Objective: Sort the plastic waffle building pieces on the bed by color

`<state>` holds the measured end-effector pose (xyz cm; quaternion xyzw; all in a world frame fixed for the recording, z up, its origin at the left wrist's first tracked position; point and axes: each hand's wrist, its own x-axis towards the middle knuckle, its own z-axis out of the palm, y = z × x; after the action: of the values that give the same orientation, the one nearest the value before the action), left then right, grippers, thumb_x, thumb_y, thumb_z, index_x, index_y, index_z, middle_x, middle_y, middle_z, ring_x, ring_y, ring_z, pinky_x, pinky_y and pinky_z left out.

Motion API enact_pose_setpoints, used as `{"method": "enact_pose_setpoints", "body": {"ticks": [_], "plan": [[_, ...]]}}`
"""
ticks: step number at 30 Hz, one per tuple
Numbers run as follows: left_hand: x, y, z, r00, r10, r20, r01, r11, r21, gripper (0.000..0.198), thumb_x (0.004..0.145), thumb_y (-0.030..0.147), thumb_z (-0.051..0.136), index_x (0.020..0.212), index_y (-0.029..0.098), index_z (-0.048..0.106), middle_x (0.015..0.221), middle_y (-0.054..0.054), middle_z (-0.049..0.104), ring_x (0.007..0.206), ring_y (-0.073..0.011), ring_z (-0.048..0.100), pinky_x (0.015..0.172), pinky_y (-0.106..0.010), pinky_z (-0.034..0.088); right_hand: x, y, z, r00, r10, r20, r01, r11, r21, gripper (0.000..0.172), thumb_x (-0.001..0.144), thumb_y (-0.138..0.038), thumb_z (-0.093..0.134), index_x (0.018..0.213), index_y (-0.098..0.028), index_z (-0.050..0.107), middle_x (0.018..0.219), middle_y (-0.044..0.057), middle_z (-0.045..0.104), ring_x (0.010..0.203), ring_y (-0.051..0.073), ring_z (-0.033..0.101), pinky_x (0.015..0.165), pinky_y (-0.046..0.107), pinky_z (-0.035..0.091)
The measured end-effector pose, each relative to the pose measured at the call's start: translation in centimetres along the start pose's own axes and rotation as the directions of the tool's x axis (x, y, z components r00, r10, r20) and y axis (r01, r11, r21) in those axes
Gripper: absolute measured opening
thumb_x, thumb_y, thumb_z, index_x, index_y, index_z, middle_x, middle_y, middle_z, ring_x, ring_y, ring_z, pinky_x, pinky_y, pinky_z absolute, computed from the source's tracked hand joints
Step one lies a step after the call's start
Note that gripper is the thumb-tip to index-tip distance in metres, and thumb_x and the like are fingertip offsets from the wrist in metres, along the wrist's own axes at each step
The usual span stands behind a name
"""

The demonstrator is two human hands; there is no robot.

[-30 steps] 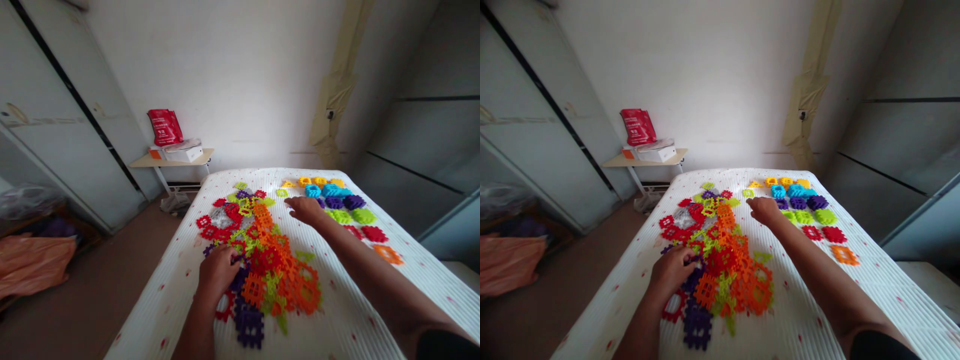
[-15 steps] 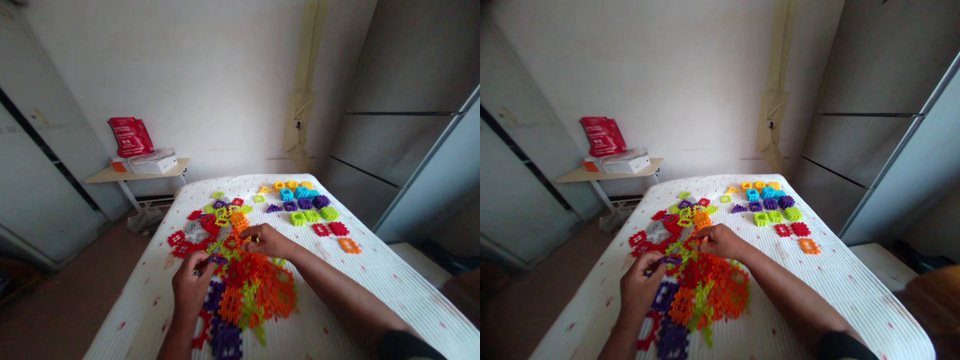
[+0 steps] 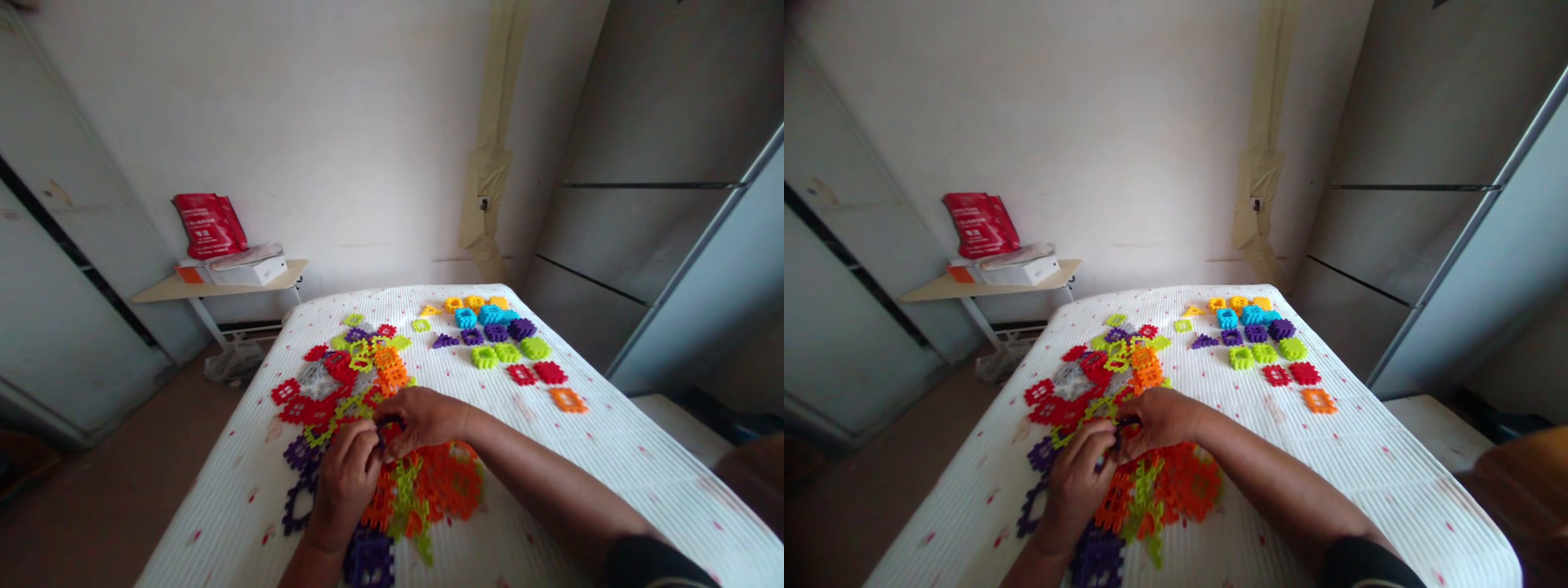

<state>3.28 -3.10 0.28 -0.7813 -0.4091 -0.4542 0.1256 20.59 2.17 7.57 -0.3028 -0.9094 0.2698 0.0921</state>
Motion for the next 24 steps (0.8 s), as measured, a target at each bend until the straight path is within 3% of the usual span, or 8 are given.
{"method": "enact_pose_setpoints", "body": {"ticks": [4, 6, 9, 12, 14, 16, 24], "plan": [[0.0, 0.1, 0.4, 0.999, -0.006, 0.043, 0.007, 1.000, -0.021, 0.018, 0.080, 0.010, 0.048, 0.085, 0.020, 0.062, 0.088, -0.007, 0.067, 0.084, -0.0154, 0.065, 0.080, -0.026, 0.052, -0.2, 0.1, -0.4, 0.998, -0.034, 0.050, 0.042, 0.985, -0.169, 0.030, 0.066, -0.035, 0.070, 0.090, -0.018, 0.066, 0.080, 0.000, 0.065, 0.070, 0.013, 0.055, 0.059, 0.021, 0.037], [0.1, -0.2, 0.2, 0.999, -0.040, 0.016, 0.041, 0.999, -0.023, 0.018, 0.080, 0.013, 0.051, 0.092, 0.020, 0.063, 0.090, -0.008, 0.067, 0.086, -0.0163, 0.065, 0.081, -0.027, 0.052, -0.5, 1.3, -1.2, 0.999, -0.021, -0.024, 0.014, 0.965, -0.264, 0.034, 0.064, -0.034, 0.072, 0.095, -0.019, 0.066, 0.089, 0.003, 0.065, 0.082, 0.017, 0.057, 0.068, 0.024, 0.040], [0.3, -0.9, -0.5, 0.989, -0.135, -0.060, 0.135, 0.991, -0.013, 0.016, 0.079, 0.018, 0.055, 0.092, 0.020, 0.063, 0.090, -0.007, 0.067, 0.084, -0.0171, 0.064, 0.080, -0.029, 0.052, -1.5, 5.2, -3.8, 0.952, 0.110, -0.284, -0.216, 0.902, -0.373, 0.047, 0.065, -0.031, 0.073, 0.109, -0.021, 0.061, 0.107, 0.008, 0.062, 0.100, 0.022, 0.053, 0.081, 0.030, 0.041], [0.5, -1.5, -1.1, 0.973, -0.204, -0.109, 0.203, 0.979, -0.020, 0.012, 0.079, 0.019, 0.055, 0.086, 0.020, 0.064, 0.087, -0.006, 0.066, 0.081, -0.0165, 0.064, 0.078, -0.028, 0.051, -2.9, 10.1, -7.4, 0.807, 0.368, -0.462, -0.557, 0.734, -0.388, 0.052, 0.069, -0.027, 0.070, 0.119, -0.020, 0.056, 0.117, 0.009, 0.058, 0.106, 0.023, 0.052, 0.085, 0.028, 0.041], [0.5, -1.6, -1.1, 0.971, -0.219, -0.097, 0.217, 0.976, -0.033, 0.011, 0.079, 0.019, 0.054, 0.084, 0.020, 0.064, 0.086, -0.005, 0.066, 0.080, -0.0160, 0.063, 0.077, -0.027, 0.051, -3.7, 13.0, -9.3, 0.709, 0.556, -0.434, -0.705, 0.570, -0.423, 0.053, 0.071, -0.029, 0.066, 0.122, -0.022, 0.053, 0.119, 0.008, 0.058, 0.105, 0.024, 0.053, 0.083, 0.028, 0.042], [0.5, -1.6, -1.1, 0.973, -0.219, -0.072, 0.217, 0.975, -0.043, 0.010, 0.080, 0.019, 0.054, 0.083, 0.021, 0.063, 0.085, -0.005, 0.066, 0.079, -0.0157, 0.063, 0.076, -0.027, 0.050, -4.3, 15.1, -10.4, 0.660, 0.628, -0.412, -0.748, 0.497, -0.440, 0.053, 0.070, -0.029, 0.066, 0.121, -0.022, 0.055, 0.116, 0.010, 0.060, 0.102, 0.026, 0.056, 0.079, 0.029, 0.044], [0.1, -2.0, -0.7, 0.976, -0.204, -0.070, 0.202, 0.979, -0.040, 0.009, 0.080, 0.018, 0.054, 0.084, 0.020, 0.062, 0.086, -0.005, 0.065, 0.080, -0.0155, 0.062, 0.077, -0.027, 0.049, -3.6, 17.8, -10.0, 0.621, 0.704, -0.346, -0.764, 0.442, -0.470, 0.055, 0.067, -0.027, 0.068, 0.121, -0.025, 0.056, 0.119, 0.010, 0.058, 0.107, 0.028, 0.054, 0.078, 0.034, 0.046]]}}
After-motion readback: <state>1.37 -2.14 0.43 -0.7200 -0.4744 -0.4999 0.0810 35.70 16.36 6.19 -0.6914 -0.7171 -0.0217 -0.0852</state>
